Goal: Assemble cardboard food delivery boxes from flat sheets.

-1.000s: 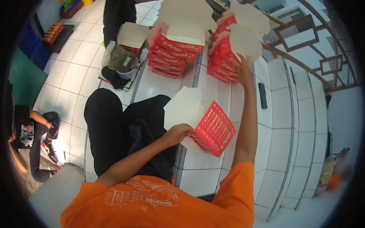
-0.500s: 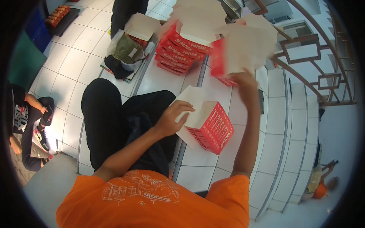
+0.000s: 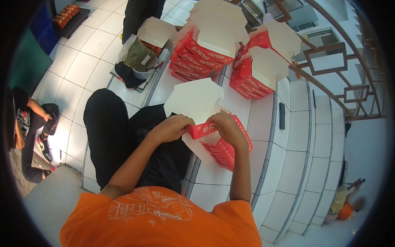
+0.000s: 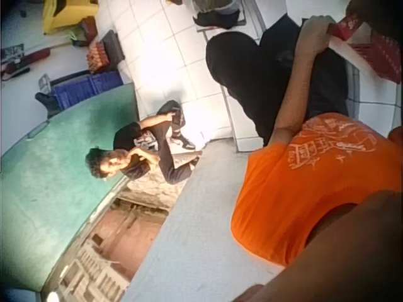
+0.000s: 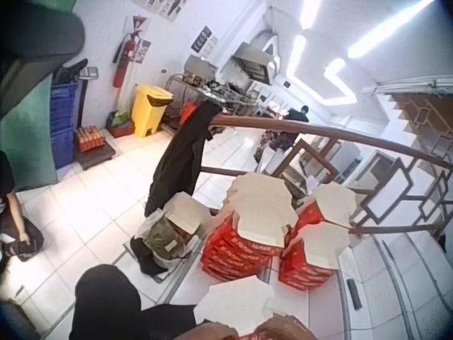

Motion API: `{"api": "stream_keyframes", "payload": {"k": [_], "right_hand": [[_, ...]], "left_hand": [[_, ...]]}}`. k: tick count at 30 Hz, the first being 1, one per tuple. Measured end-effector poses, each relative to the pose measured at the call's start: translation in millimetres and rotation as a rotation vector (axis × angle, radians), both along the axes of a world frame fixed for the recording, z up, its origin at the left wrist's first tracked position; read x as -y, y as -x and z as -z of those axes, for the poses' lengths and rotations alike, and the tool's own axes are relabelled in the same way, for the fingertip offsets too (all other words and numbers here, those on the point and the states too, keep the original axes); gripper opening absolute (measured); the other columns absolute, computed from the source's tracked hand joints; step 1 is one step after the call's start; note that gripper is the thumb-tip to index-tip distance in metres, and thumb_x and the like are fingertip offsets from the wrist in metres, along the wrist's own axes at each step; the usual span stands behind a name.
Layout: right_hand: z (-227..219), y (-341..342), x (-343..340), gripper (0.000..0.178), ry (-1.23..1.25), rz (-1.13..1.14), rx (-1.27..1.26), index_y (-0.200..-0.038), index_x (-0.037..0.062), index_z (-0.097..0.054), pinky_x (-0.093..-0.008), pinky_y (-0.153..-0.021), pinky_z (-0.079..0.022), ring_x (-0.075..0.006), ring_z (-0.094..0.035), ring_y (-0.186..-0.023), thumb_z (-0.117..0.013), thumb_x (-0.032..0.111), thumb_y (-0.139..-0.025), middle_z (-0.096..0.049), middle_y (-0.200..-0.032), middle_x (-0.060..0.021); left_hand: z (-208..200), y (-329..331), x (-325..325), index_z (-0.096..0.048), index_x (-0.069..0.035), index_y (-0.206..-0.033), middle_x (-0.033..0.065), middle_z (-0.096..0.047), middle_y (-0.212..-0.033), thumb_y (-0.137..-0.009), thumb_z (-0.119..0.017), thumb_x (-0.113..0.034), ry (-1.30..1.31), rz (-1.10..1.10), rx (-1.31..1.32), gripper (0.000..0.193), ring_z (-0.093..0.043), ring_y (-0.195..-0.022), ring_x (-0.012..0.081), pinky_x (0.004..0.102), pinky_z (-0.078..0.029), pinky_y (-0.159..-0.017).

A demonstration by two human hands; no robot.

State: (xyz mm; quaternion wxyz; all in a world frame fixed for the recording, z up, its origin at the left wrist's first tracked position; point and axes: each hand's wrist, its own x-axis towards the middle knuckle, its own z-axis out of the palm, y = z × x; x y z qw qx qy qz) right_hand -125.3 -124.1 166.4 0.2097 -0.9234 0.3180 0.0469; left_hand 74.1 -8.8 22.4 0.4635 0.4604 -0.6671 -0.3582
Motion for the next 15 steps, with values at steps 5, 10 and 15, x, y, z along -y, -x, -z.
{"api": "stream_keyframes", "payload": {"k": [5, 10, 15], "right_hand": [[-15, 19, -26, 0.023, 0.139, 0.172, 0.323, -0.115, 0.0041, -0.07, -0.0395, -0.096, -0.05, -0.0332, -0.063, -0.112, -0.063, 0.0, -0.094, -0.067, -0.118, -0.0143], [20, 93, -66, 0.023, 0.233, 0.706, 0.517, -0.12, 0.0019, -0.068, -0.0408, -0.106, -0.046, -0.0295, -0.061, -0.122, -0.056, 0.014, -0.105, -0.066, -0.127, -0.0141], [62, 94, -110, 0.027, 0.268, 0.79, 0.508, -0.124, 0.0029, -0.066, -0.0422, -0.113, -0.041, -0.0309, -0.054, -0.132, -0.056, 0.02, -0.106, -0.06, -0.138, -0.0146]], "left_hand": [[-8, 3, -6, -0.063, -0.004, -0.101, 0.016, -0.07, -0.096, -0.084, -0.069, 0.0, 0.07, -0.119, 0.117, 0.018, -0.065, -0.1, 0.038, 0.0474, -0.05, -0.084], [-10, 21, -1, -0.062, -0.002, -0.103, 0.0183, -0.07, -0.095, -0.086, -0.069, -0.001, -0.061, -0.033, 0.015, 0.019, -0.066, -0.096, 0.0403, 0.0473, -0.05, -0.08], [18, 44, 3, -0.063, -0.003, -0.106, 0.0193, -0.07, -0.095, -0.089, -0.068, -0.003, -0.116, 0.079, -0.143, 0.018, -0.066, -0.094, 0.0411, 0.0495, -0.048, -0.085]]}}
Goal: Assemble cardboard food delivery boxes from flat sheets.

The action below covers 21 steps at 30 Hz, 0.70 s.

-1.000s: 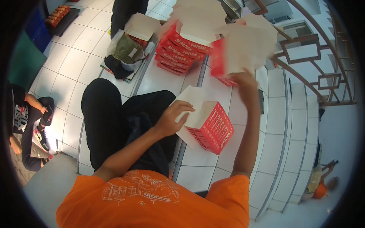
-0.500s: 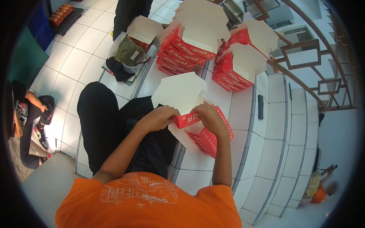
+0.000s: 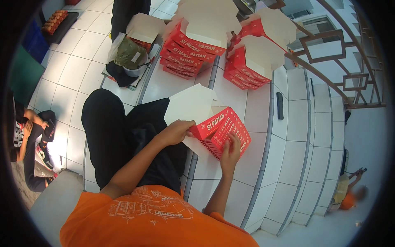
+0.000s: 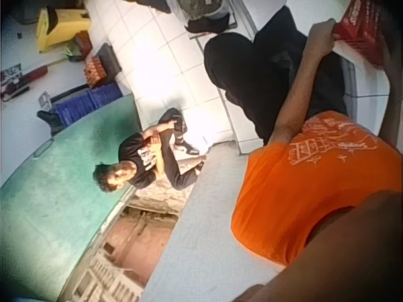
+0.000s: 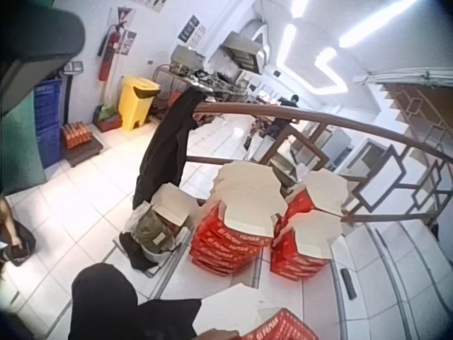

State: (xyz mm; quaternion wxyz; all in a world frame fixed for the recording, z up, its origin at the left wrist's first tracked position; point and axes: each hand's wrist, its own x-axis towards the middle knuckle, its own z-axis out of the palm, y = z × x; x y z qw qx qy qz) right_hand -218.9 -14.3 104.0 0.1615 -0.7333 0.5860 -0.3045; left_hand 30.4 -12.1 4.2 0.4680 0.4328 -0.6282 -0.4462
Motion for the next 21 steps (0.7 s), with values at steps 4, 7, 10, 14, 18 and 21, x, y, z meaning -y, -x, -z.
{"api": "stream_keyframes", "payload": {"k": [4, 7, 10, 14, 18, 21], "right_hand": [[-8, -25, -24, 0.024, -0.001, -0.052, -0.132, -0.123, 0.0042, -0.067, -0.0441, -0.115, -0.04, -0.0339, -0.05, -0.14, -0.06, 0.014, -0.103, -0.055, -0.146, -0.0171], [-1, -32, -31, 0.022, 0.024, -0.12, -0.284, -0.119, 0.004, -0.069, -0.0461, -0.113, -0.044, -0.0394, -0.05, -0.14, -0.064, 0.009, -0.099, -0.053, -0.148, -0.0201], [6, -30, -33, 0.025, 0.069, -0.14, -0.396, -0.119, 0.0043, -0.07, -0.048, -0.112, -0.046, -0.0415, -0.047, -0.142, -0.067, 0.003, -0.094, -0.052, -0.149, -0.0193], [2, -32, -29, 0.029, 0.108, -0.164, -0.522, -0.117, 0.0043, -0.071, -0.0485, -0.109, -0.049, -0.043, -0.051, -0.137, -0.064, -0.005, -0.09, -0.055, -0.145, -0.0207], [1, -35, -24, 0.036, 0.153, -0.203, -0.648, -0.116, 0.0025, -0.072, -0.0475, -0.104, -0.054, -0.0432, -0.055, -0.134, -0.061, -0.012, -0.084, -0.058, -0.14, -0.021], [2, -35, -23, 0.039, 0.174, -0.219, -0.716, -0.117, 0.0036, -0.072, -0.0482, -0.102, -0.055, -0.0444, -0.054, -0.135, -0.061, -0.013, -0.083, -0.056, -0.142, -0.0221]], "left_hand": [[-10, 10, 0, -0.063, -0.006, -0.11, 0.0205, -0.071, -0.1, -0.092, -0.067, -0.008, -0.039, 0.076, 0.089, 0.018, -0.065, -0.099, 0.0408, 0.0551, -0.04, -0.099], [-3, 21, 2, -0.062, -0.005, -0.112, 0.0208, -0.07, -0.102, -0.093, -0.067, -0.009, 0.086, 0.036, 0.032, 0.02, -0.064, -0.102, 0.0407, 0.055, -0.04, -0.101], [-3, 26, 1, -0.062, -0.004, -0.112, 0.0214, -0.068, -0.105, -0.092, -0.068, -0.009, 0.098, -0.002, -0.058, 0.022, -0.063, -0.105, 0.0416, 0.0513, -0.045, -0.097], [-8, 34, 1, -0.061, 0.001, -0.106, 0.0232, -0.069, -0.102, -0.089, -0.066, -0.001, 0.043, -0.104, -0.109, 0.019, -0.066, -0.101, 0.0426, 0.0466, -0.052, -0.084], [-5, 38, 5, -0.061, 0.003, -0.101, 0.0241, -0.07, -0.096, -0.088, -0.065, 0.003, -0.009, -0.184, -0.214, 0.013, -0.069, -0.093, 0.0429, 0.0467, -0.054, -0.079], [-7, 40, 5, -0.06, 0.003, -0.1, 0.0241, -0.069, -0.095, -0.088, -0.065, 0.001, -0.055, -0.195, -0.217, 0.013, -0.068, -0.093, 0.0427, 0.047, -0.053, -0.078]]}}
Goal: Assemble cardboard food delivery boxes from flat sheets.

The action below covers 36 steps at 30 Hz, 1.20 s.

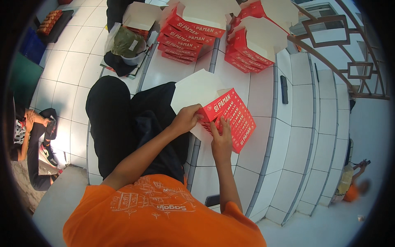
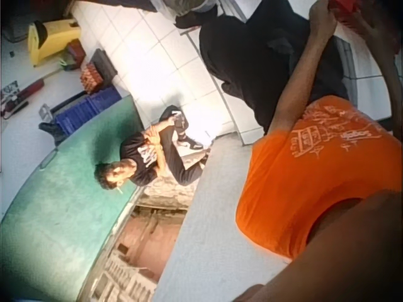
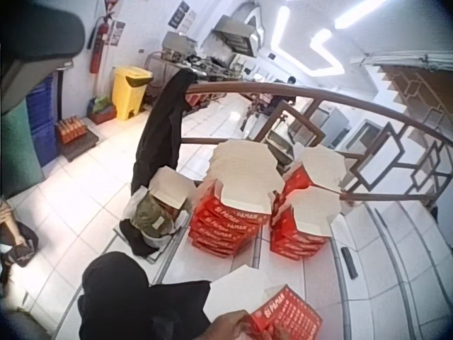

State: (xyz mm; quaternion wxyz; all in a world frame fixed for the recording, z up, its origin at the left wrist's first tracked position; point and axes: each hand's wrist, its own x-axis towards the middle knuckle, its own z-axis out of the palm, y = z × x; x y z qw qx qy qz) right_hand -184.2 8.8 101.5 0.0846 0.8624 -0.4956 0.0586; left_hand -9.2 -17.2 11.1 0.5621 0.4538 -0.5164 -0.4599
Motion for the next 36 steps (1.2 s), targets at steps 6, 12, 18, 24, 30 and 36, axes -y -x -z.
{"api": "stream_keyframes", "payload": {"k": [6, 12, 18, 24, 30, 36], "right_hand": [[-5, -11, -4, 0.043, -0.049, 0.025, -0.034, -0.117, 0.009, -0.072, -0.0492, -0.101, -0.056, -0.0467, -0.051, -0.137, -0.06, -0.013, -0.082, -0.048, -0.147, -0.0247], [-7, -10, -5, 0.041, -0.071, 0.021, 0.005, -0.113, 0.0081, -0.071, -0.0481, -0.097, -0.058, -0.045, -0.056, -0.131, -0.059, -0.015, -0.081, -0.046, -0.148, -0.0239], [-5, -14, -7, 0.042, -0.088, 0.087, 0.085, -0.112, 0.0072, -0.071, -0.0457, -0.093, -0.058, -0.0429, -0.061, -0.124, -0.06, -0.016, -0.079, -0.046, -0.148, -0.023], [-7, -11, -5, 0.04, -0.091, 0.088, 0.086, -0.112, 0.0066, -0.071, -0.0438, -0.089, -0.059, -0.0427, -0.062, -0.121, -0.06, -0.015, -0.081, -0.045, -0.15, -0.0226], [-18, -4, 2, 0.021, -0.037, -0.015, -0.08, -0.108, 0.0127, -0.075, -0.0592, -0.112, -0.041, -0.0399, -0.043, -0.144, -0.072, 0.006, -0.088, -0.04, -0.156, -0.0221], [13, 22, 27, 0.006, -0.043, -0.279, 0.065, -0.092, 0.0138, -0.077, -0.0654, -0.12, -0.025, -0.0461, -0.027, -0.153, -0.074, 0.011, -0.088, -0.033, -0.164, -0.0206]], "left_hand": [[-3, 14, -2, -0.063, 0.0, -0.1, 0.0193, -0.068, -0.089, -0.084, -0.067, -0.001, 0.102, -0.151, 0.241, 0.017, -0.068, -0.088, 0.0392, 0.0472, -0.053, -0.077], [-4, 27, -5, -0.065, -0.004, -0.102, 0.0125, -0.066, -0.085, -0.076, -0.071, 0.0, 0.251, -0.186, 0.406, 0.027, -0.067, -0.083, 0.0337, 0.0455, -0.053, -0.076], [-5, 35, -6, -0.065, -0.005, -0.102, 0.0108, -0.065, -0.084, -0.076, -0.074, -0.003, 0.305, -0.205, 0.394, 0.027, -0.066, -0.082, 0.0327, 0.0447, -0.052, -0.075], [-11, 37, -11, -0.064, -0.006, -0.105, 0.0109, -0.066, -0.091, -0.079, -0.072, -0.003, 0.337, -0.155, 0.413, 0.028, -0.065, -0.087, 0.0327, 0.0438, -0.051, -0.076], [-1, 11, -14, -0.063, -0.006, -0.108, 0.0125, -0.068, -0.1, -0.085, -0.062, 0.002, 0.263, 0.046, 0.36, 0.025, -0.067, -0.099, 0.0344, 0.0433, -0.053, -0.084], [4, 19, -16, -0.066, -0.006, -0.104, 0.0138, -0.071, -0.091, -0.086, -0.06, 0.002, 0.194, 0.088, 0.429, 0.021, -0.07, -0.09, 0.0332, 0.0429, -0.056, -0.079]]}}
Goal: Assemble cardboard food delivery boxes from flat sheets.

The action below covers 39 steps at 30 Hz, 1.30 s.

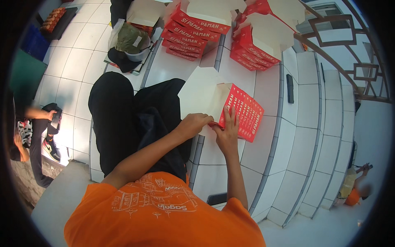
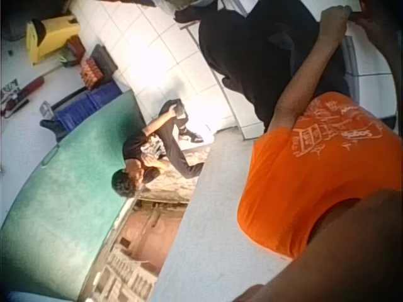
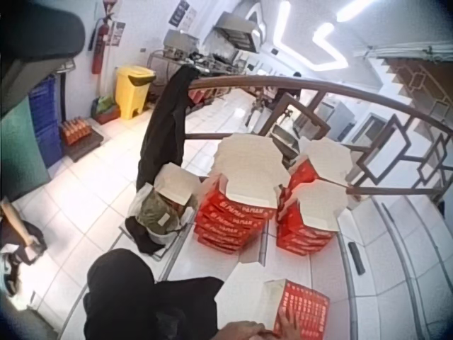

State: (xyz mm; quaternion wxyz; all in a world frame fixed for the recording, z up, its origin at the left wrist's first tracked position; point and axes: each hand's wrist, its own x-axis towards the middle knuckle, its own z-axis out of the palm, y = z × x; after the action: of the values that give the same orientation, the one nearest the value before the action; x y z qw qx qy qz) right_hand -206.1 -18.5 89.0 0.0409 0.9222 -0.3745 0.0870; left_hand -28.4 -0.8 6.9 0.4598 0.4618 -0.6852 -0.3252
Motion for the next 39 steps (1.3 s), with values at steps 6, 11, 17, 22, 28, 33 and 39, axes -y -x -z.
{"api": "stream_keyframes", "payload": {"k": [6, 11, 17, 22, 28, 33, 39], "right_hand": [[9, -24, -14, 0.008, 0.032, 0.088, 0.016, -0.09, 0.0085, -0.073, -0.07, -0.119, -0.022, -0.0535, -0.023, -0.152, -0.069, 0.002, -0.088, -0.032, -0.165, -0.0221], [12, -25, -23, 0.009, 0.062, 0.15, -0.008, -0.091, 0.006, -0.07, -0.0736, -0.117, -0.023, -0.0548, -0.022, -0.152, -0.065, -0.001, -0.089, -0.03, -0.166, -0.0218], [12, -36, -28, 0.011, 0.053, 0.172, -0.023, -0.096, 0.0068, -0.07, -0.0775, -0.114, -0.023, -0.0563, -0.021, -0.152, -0.065, 0.0, -0.089, -0.031, -0.167, -0.0182], [-2, -41, -28, 0.011, 0.024, 0.166, -0.071, -0.102, 0.0071, -0.069, -0.0737, -0.116, -0.023, -0.0528, -0.022, -0.153, -0.067, 0.003, -0.092, -0.03, -0.167, -0.0181], [-62, -26, 42, 0.023, -0.222, 0.336, 0.603, -0.114, 0.0045, -0.068, -0.0487, -0.113, -0.04, -0.0402, -0.049, -0.141, -0.071, 0.016, -0.095, -0.043, -0.158, -0.0218], [-35, -1, 133, 0.022, -0.164, 0.083, 0.381, -0.111, 0.003, -0.069, -0.0399, -0.09, -0.051, -0.0318, -0.065, -0.096, -0.065, 0.021, -0.1, -0.066, -0.127, -0.0224], [-4, -1, 143, 0.023, -0.346, 0.313, 0.32, -0.099, 0.0007, -0.066, -0.0375, -0.064, -0.047, -0.0275, -0.054, -0.063, -0.06, 0.022, -0.102, -0.059, -0.074, -0.0201]], "left_hand": [[2, -4, 5, -0.068, -0.004, -0.1, 0.0128, -0.073, -0.086, -0.082, -0.061, 0.006, 0.04, -0.08, -0.054, 0.022, -0.072, -0.084, 0.032, 0.0413, -0.058, -0.075], [2, 2, -3, -0.072, -0.003, -0.099, 0.0152, -0.074, -0.087, -0.079, -0.062, 0.011, -0.015, -0.071, -0.212, 0.026, -0.074, -0.083, 0.0318, 0.0393, -0.058, -0.077], [-2, 0, -8, -0.073, 0.001, -0.102, 0.0187, -0.075, -0.092, -0.08, -0.064, 0.011, -0.102, -0.008, -0.303, 0.026, -0.074, -0.086, 0.035, 0.039, -0.058, -0.08], [2, -17, -2, -0.069, 0.004, -0.108, 0.0238, -0.073, -0.101, -0.085, -0.061, 0.008, -0.151, 0.192, -0.278, 0.025, -0.071, -0.098, 0.0387, 0.0418, -0.055, -0.085], [-10, -31, 3, -0.065, 0.002, -0.122, 0.0233, -0.069, -0.116, -0.093, -0.066, -0.009, -0.201, 0.274, -0.445, 0.031, -0.067, -0.108, 0.0387, 0.0431, -0.053, -0.093], [-1, -4, 0, -0.067, -0.003, -0.117, 0.019, -0.07, -0.111, -0.088, -0.077, -0.022, -0.014, 0.198, -0.224, 0.036, -0.067, -0.102, 0.039, 0.0453, -0.052, -0.09], [29, 41, -1, -0.066, -0.003, -0.098, 0.0151, -0.073, -0.089, -0.089, -0.067, -0.003, -0.012, -0.021, -0.365, 0.009, -0.072, -0.088, 0.0341, 0.0434, -0.056, -0.08]]}}
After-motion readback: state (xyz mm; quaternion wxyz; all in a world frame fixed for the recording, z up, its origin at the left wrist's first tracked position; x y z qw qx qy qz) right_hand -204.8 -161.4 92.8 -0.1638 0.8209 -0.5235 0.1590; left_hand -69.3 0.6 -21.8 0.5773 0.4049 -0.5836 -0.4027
